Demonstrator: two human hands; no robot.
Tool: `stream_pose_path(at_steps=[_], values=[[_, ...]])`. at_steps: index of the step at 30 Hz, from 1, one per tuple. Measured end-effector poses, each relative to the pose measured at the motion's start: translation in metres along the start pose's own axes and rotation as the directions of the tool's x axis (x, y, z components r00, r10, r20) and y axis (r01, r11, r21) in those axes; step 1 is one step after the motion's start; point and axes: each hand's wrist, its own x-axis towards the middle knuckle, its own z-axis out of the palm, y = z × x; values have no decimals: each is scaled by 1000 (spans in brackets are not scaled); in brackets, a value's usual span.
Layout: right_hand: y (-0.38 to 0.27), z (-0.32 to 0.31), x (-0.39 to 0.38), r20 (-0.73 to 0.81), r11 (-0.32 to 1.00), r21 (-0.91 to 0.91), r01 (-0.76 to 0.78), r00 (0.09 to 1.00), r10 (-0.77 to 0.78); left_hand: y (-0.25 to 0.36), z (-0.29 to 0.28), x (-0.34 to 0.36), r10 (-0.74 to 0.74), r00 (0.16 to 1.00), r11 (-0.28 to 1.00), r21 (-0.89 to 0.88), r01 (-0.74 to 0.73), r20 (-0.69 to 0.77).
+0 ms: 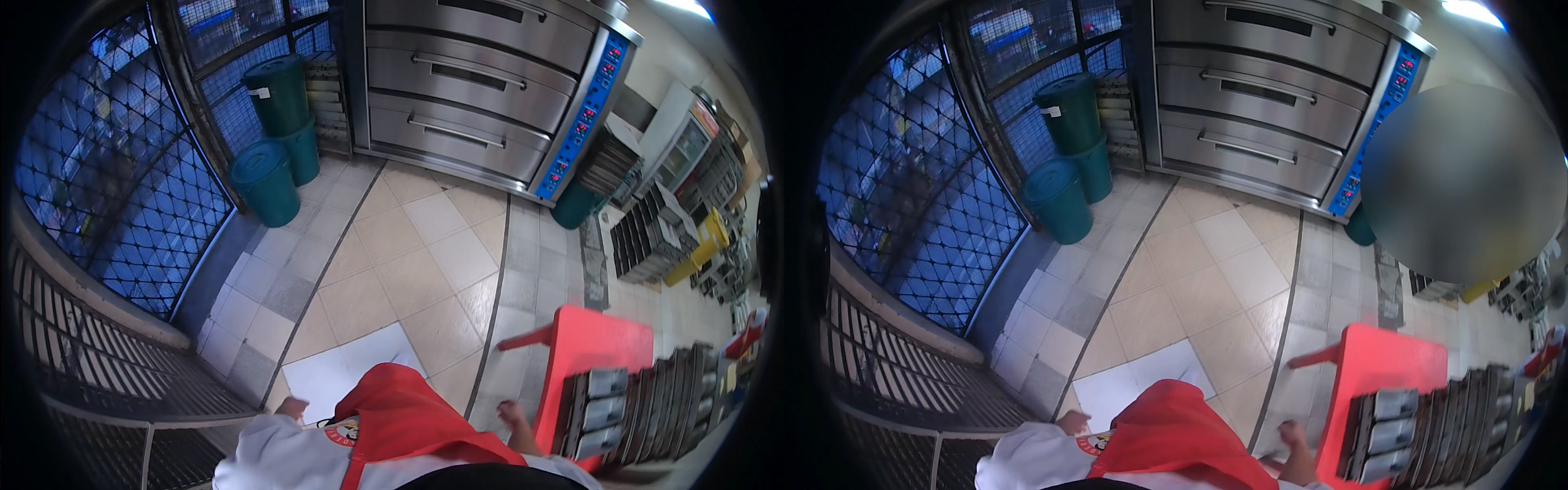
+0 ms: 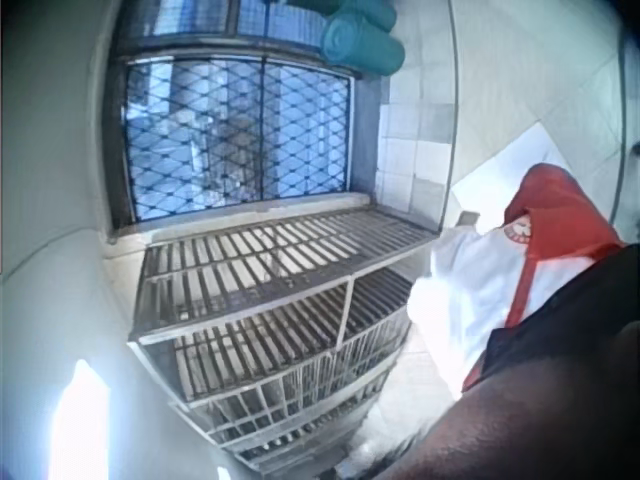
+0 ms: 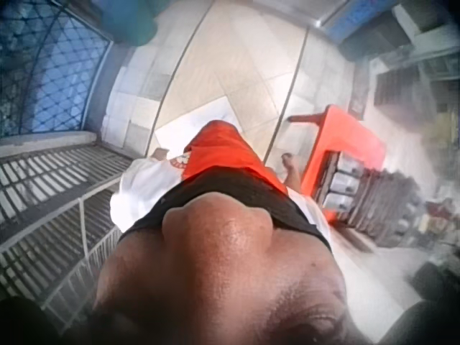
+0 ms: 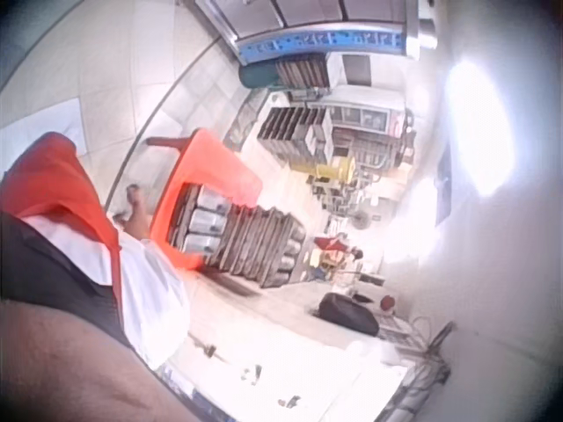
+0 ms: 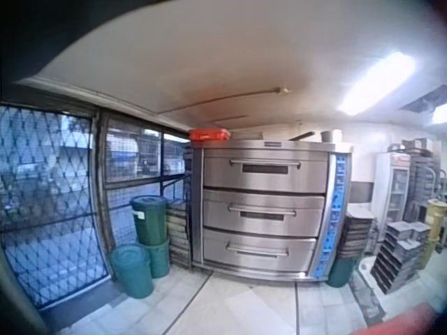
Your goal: The person moves empty baking trays and trays filled with dough into a proofer, then shapes dough pieces by hand on a stainless steel table and spreads a dark filling onto them using a scraper.
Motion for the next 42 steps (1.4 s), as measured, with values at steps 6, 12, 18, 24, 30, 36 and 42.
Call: stream_pose_path(at_steps=[6,12,18,24,30,36,42], values=[[-200,-3,51,138,780,599,-178,983,118,387,-12,117,581,812,403,851,-336,45],[-229,-74,229,-131,712,701,44,989,68,794,162,140,777,630,570,440,-693,-13],[-289,-190,430,-252,893,338,297,943,-218,898,255,220,657,700,380,679,-628,280],[-394,-422,524,-423,847,383,369,885,-194,912,274,308,323,941,413,880,-233,97],[-371,-598,616,-533,903,253,348,829,-170,1008,421,359,-72,997,701,712,37,19],[-273,-700,648,-473,985,153,78,881,4,1254,736,421,17,955,527,809,-261,297],[-178,-735,599,-594,818,572,-69,653,470,1489,1137,328,280,517,498,338,-799,809]])
